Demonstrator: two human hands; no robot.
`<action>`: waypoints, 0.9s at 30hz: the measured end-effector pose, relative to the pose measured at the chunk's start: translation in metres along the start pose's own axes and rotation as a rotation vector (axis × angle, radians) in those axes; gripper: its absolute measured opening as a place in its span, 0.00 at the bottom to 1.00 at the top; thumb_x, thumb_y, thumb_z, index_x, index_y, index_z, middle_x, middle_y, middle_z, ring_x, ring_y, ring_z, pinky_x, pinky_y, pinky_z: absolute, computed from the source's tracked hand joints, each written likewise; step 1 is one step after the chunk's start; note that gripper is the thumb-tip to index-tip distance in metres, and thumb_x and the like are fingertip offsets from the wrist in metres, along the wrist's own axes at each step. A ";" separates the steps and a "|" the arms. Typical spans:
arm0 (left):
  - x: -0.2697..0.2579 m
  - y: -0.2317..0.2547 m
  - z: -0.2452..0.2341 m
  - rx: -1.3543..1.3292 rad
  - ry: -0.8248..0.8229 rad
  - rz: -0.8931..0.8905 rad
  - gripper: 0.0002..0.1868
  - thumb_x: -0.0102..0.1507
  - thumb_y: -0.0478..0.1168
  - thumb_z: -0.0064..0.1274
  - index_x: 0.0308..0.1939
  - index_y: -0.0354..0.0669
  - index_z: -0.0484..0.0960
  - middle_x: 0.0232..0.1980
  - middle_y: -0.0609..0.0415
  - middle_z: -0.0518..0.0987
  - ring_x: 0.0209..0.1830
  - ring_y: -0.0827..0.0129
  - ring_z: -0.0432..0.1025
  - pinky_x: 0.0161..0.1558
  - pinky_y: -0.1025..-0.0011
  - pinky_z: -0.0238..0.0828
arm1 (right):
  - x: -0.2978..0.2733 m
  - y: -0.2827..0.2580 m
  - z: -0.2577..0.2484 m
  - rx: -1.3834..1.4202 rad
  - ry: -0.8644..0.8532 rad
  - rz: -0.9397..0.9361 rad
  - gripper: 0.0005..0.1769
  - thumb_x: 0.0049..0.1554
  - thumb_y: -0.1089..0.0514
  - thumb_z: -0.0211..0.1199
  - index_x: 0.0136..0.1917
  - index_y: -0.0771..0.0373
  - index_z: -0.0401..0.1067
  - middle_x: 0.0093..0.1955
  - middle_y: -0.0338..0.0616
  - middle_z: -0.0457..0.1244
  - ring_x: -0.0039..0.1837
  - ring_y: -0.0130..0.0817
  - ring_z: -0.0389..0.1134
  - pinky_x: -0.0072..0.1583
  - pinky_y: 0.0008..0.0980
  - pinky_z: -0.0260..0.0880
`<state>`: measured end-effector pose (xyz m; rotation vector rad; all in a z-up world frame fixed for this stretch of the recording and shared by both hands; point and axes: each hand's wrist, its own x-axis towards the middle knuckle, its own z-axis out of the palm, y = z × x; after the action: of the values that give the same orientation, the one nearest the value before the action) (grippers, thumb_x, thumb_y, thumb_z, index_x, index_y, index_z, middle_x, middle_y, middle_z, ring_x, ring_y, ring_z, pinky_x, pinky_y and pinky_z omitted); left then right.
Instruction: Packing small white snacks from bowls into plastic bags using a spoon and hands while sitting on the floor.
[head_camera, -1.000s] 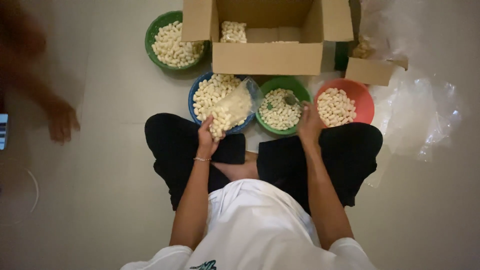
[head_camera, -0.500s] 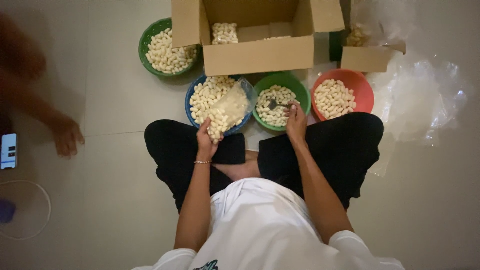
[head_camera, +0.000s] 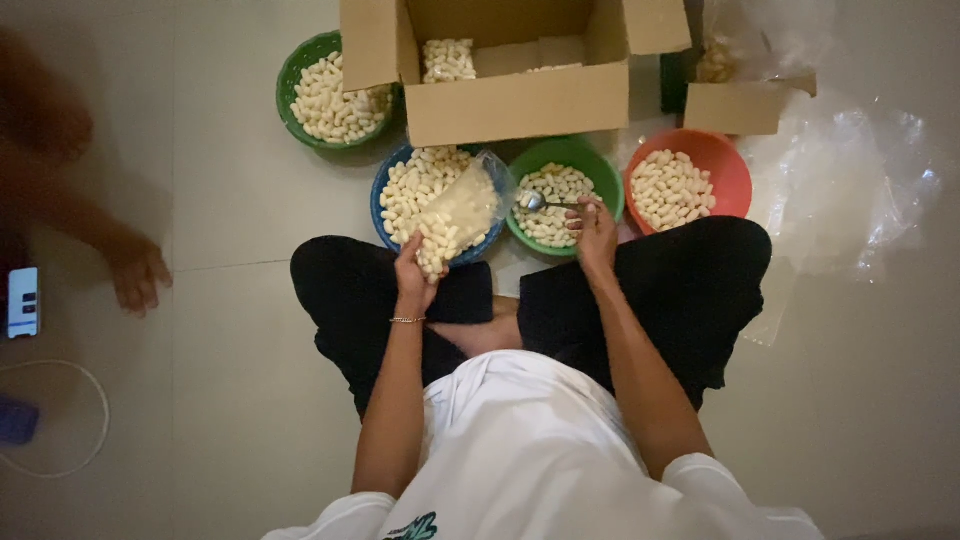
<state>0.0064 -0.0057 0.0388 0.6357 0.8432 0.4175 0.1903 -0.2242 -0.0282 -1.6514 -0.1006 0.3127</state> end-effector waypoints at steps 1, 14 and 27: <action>0.005 -0.004 -0.005 0.001 -0.001 0.000 0.21 0.56 0.52 0.52 0.45 0.43 0.70 0.29 0.52 0.78 0.15 0.65 0.73 0.11 0.74 0.69 | -0.001 -0.002 0.001 0.001 0.001 0.000 0.15 0.64 0.57 0.39 0.56 0.60 0.66 0.40 0.43 0.68 0.38 0.24 0.68 0.37 0.17 0.65; 0.011 -0.014 -0.008 0.021 -0.057 0.058 0.15 0.57 0.48 0.52 0.37 0.41 0.70 0.25 0.45 0.78 0.13 0.59 0.73 0.10 0.70 0.70 | -0.023 -0.091 -0.032 -0.012 0.105 -0.192 0.15 0.64 0.55 0.43 0.54 0.62 0.69 0.40 0.48 0.67 0.39 0.32 0.68 0.41 0.25 0.67; 0.008 -0.012 -0.004 -0.039 -0.050 0.074 0.15 0.57 0.43 0.54 0.39 0.38 0.69 0.30 0.42 0.79 0.19 0.58 0.76 0.13 0.64 0.74 | -0.047 -0.189 -0.026 -0.062 -0.152 -0.250 0.16 0.65 0.54 0.43 0.55 0.64 0.69 0.37 0.47 0.66 0.39 0.30 0.68 0.45 0.25 0.65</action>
<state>0.0095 -0.0084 0.0242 0.6400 0.7642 0.4817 0.1743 -0.2404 0.1672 -1.6534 -0.4314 0.2449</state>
